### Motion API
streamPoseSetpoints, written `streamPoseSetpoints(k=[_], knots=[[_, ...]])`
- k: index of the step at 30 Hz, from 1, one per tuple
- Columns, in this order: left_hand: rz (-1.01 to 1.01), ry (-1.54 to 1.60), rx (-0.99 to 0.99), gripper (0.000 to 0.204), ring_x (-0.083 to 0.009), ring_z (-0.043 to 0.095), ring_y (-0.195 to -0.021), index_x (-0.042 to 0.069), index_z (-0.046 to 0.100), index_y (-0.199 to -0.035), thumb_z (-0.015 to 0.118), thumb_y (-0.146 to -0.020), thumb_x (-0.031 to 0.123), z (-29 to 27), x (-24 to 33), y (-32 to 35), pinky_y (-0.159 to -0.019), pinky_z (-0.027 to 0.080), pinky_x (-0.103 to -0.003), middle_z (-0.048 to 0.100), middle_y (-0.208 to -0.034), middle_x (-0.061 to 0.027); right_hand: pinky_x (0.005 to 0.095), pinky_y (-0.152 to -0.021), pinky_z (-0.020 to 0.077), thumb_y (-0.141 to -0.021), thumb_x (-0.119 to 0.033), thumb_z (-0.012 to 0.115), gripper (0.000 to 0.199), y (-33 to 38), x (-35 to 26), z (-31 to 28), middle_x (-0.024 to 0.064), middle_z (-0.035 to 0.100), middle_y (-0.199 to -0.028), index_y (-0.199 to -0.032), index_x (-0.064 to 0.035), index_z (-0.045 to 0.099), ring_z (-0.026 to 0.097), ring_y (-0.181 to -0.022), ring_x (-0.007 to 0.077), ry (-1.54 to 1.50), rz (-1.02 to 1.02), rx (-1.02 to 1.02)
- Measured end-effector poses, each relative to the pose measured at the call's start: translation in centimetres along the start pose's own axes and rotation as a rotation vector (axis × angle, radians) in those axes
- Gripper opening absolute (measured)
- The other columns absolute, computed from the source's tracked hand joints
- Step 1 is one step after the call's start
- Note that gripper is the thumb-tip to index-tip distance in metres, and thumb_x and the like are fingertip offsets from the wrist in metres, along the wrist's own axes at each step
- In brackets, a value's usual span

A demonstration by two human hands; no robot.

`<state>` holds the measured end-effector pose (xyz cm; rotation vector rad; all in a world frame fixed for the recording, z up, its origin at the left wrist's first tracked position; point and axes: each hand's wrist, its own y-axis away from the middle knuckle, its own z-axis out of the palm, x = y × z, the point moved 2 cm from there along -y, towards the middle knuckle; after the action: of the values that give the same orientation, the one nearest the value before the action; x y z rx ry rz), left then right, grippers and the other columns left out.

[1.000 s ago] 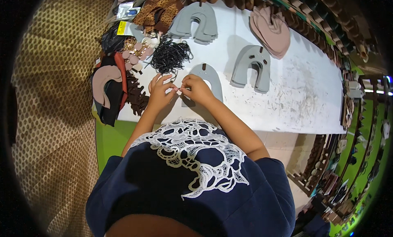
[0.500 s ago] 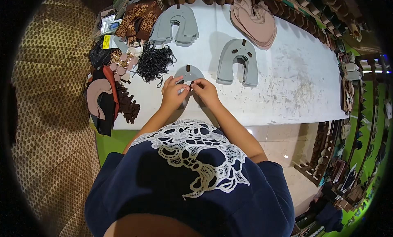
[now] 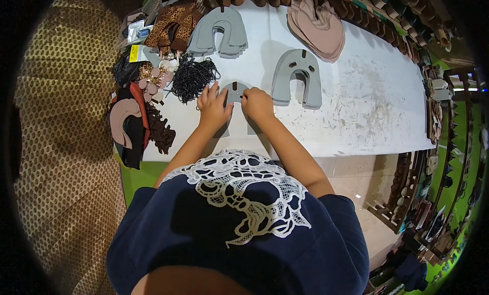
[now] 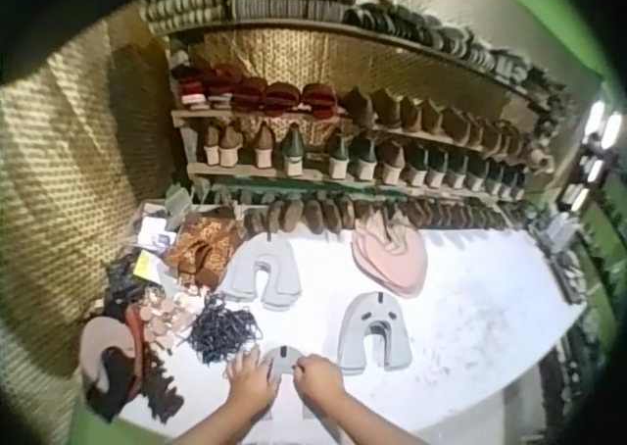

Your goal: Arranging and preparing small components on shoe upper templates at a workbench.

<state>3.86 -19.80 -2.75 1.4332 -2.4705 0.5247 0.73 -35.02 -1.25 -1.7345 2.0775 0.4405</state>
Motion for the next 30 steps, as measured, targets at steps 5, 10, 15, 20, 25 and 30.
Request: streamPoseSetpoints(k=[5,10,15,20,25,30], knots=[[0.002,-0.125,-0.019,0.058,-0.0382,0.029,-0.127,0.006,0.052,-0.124,0.065,-0.075,0.035,0.7,-0.1,-0.6,-0.099,0.021,-0.053,0.035,-0.138,-0.0173,0.0403,-0.066,0.0481,-0.076,-0.014,0.06,0.009,0.3,0.4,0.5,0.0099,0.06,-0.08,-0.081,-0.0085,0.064,0.059,-0.075,0.029,-0.048,-0.051,0.1],[-0.064,-0.066,-0.088,0.052,-0.0377,0.026,-0.129,0.008,0.055,-0.118,0.066,-0.074,0.035,0.3,-0.1,-1.6,-0.1,0.019,-0.055,0.035,-0.138,-0.0157,0.0391,-0.064,0.0474,-0.076,-0.013,0.061,0.01,1.2,0.4,0.3,0.0083,0.059,-0.079,-0.083,-0.0087,0.064,0.058,-0.073,0.0274,0.037,-0.207,0.103],[-0.04,-0.053,-0.113,0.043,-0.0371,0.026,-0.129,0.009,0.061,-0.108,0.068,-0.072,0.033,0.0,-0.7,-3.0,-0.1,0.019,-0.057,0.039,-0.136,-0.0138,0.0383,-0.063,0.0472,-0.077,-0.013,0.062,0.014,2.5,0.2,0.2,0.0072,0.058,-0.079,-0.089,-0.0098,0.067,0.057,-0.071,0.0271,0.033,-0.271,0.178],[0.104,0.05,-0.106,0.028,-0.0378,0.024,-0.13,0.012,0.07,-0.089,0.07,-0.069,0.032,-0.2,-0.9,-3.9,-0.101,0.018,-0.058,0.044,-0.134,-0.0109,0.0371,-0.064,0.0465,-0.08,-0.017,0.061,0.018,3.1,0.4,0.1,0.007,0.055,-0.079,-0.096,-0.0118,0.068,0.054,-0.073,0.0262,0.032,-0.237,0.197],[0.081,0.129,-0.181,0.02,-0.0403,0.021,-0.131,0.013,0.072,-0.078,0.071,-0.069,0.031,0.1,-0.7,-4.1,-0.1,0.017,-0.061,0.044,-0.135,-0.0088,0.037,-0.066,0.0465,-0.08,-0.02,0.061,0.021,3.3,0.1,0.0,0.0069,0.054,-0.083,-0.099,-0.0134,0.067,0.054,-0.076,0.0255,0.045,-0.221,0.178],[0.117,0.094,-0.238,0.02,-0.0424,0.02,-0.131,0.013,0.072,-0.082,0.07,-0.071,0.03,-0.2,0.5,-4.3,-0.101,0.014,-0.059,0.044,-0.136,-0.006,0.0371,-0.066,0.0465,-0.08,-0.023,0.061,0.023,3.3,0.3,0.0,0.0068,0.054,-0.084,-0.101,-0.0146,0.066,0.054,-0.077,0.0251,0.091,-0.218,0.177]])
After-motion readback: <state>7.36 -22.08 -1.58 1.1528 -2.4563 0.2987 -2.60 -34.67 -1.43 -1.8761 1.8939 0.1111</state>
